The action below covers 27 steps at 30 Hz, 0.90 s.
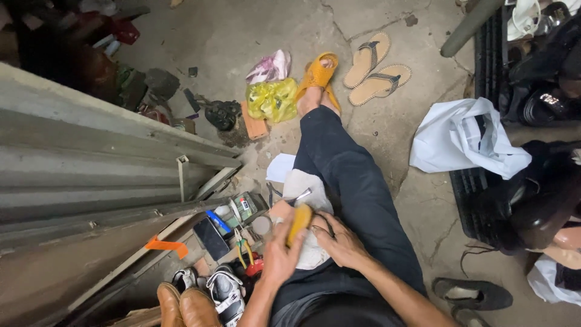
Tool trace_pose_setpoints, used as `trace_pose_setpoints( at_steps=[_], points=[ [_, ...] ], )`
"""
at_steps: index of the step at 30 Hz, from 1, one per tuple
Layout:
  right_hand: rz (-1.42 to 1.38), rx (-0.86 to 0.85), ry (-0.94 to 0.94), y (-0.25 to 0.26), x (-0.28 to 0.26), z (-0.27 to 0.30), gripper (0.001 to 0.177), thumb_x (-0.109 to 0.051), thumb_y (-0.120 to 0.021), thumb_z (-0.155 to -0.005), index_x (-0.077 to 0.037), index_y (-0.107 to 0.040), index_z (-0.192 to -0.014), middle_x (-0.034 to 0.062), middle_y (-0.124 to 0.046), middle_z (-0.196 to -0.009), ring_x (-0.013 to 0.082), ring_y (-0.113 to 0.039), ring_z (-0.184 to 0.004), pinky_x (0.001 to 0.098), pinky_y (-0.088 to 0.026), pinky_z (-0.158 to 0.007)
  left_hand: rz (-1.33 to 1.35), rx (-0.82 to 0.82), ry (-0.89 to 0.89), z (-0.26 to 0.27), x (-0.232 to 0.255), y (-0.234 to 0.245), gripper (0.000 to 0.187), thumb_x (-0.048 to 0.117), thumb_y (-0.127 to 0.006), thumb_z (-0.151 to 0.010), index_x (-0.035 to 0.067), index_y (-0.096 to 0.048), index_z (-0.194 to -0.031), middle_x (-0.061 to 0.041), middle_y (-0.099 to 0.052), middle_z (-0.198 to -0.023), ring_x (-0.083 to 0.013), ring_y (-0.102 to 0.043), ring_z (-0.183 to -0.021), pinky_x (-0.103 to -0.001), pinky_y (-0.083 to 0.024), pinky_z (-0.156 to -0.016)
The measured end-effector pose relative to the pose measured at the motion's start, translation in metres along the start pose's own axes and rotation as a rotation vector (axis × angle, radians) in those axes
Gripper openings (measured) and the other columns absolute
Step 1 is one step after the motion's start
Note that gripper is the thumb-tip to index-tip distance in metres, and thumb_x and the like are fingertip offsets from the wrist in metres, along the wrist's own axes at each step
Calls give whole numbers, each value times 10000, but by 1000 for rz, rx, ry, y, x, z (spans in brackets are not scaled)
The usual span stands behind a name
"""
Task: Applying adhesive or a cleaning agent to the sole of a high-heeled shoe using a handheld applicator.
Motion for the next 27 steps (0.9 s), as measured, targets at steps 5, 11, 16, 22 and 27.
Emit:
trace_pose_setpoints(
  at_steps=[5, 11, 16, 22, 27],
  points=[
    [-44, -39, -8, -1, 3, 1, 712, -558, -474, -852, -366, -425, -1537, -30, -432, -1634, 216, -420, -1490, 348, -341, -1195, 7, 177, 161, -17, -31, 14, 640, 541, -459, -951, 165, -490, -1467, -149, -644, -1320, -282, -646, -1143, -393, -544, -897],
    [-55, -34, 1, -2, 8, -7, 692, -583, -480, -849, -378, -460, -1511, -30, -519, -1578, 223, -503, -1430, 352, -391, -1159, -41, 194, -76, -8, -31, 0, 637, 469, -505, -991, 63, -487, -1481, -116, -703, -1031, -220, -669, -803, -354, -576, -604],
    [-47, -36, -52, -2, 7, -3, 716, -577, -474, -844, -383, -435, -1533, -42, -426, -1641, 219, -414, -1501, 365, -352, -1193, 77, 306, 275, -16, -37, 15, 707, 568, -496, -919, 204, -464, -1524, -123, -564, -1483, -262, -530, -1374, -371, -430, -1098],
    [-57, -29, 11, -4, 11, -8, 705, -562, -475, -865, -357, -430, -1538, -40, -438, -1634, 207, -409, -1503, 345, -320, -1214, 5, 181, 65, -18, -26, 7, 668, 542, -512, -943, 126, -524, -1467, -89, -724, -1160, -220, -705, -918, -360, -573, -657],
    [-56, -28, 4, -2, 13, -10, 689, -568, -490, -860, -362, -459, -1516, -63, -467, -1619, 200, -436, -1487, 332, -339, -1196, 27, 89, 53, -12, -15, 3, 686, 560, -521, -938, 169, -473, -1500, -123, -609, -1434, -284, -646, -1228, -457, -574, -969]
  ],
)
Point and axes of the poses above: each hand's wrist, its own z-axis away from the middle knuckle, its own y-axis out of the back of the hand, x = y × z, the point moved 4 cm from there along -z, towards the middle knuckle
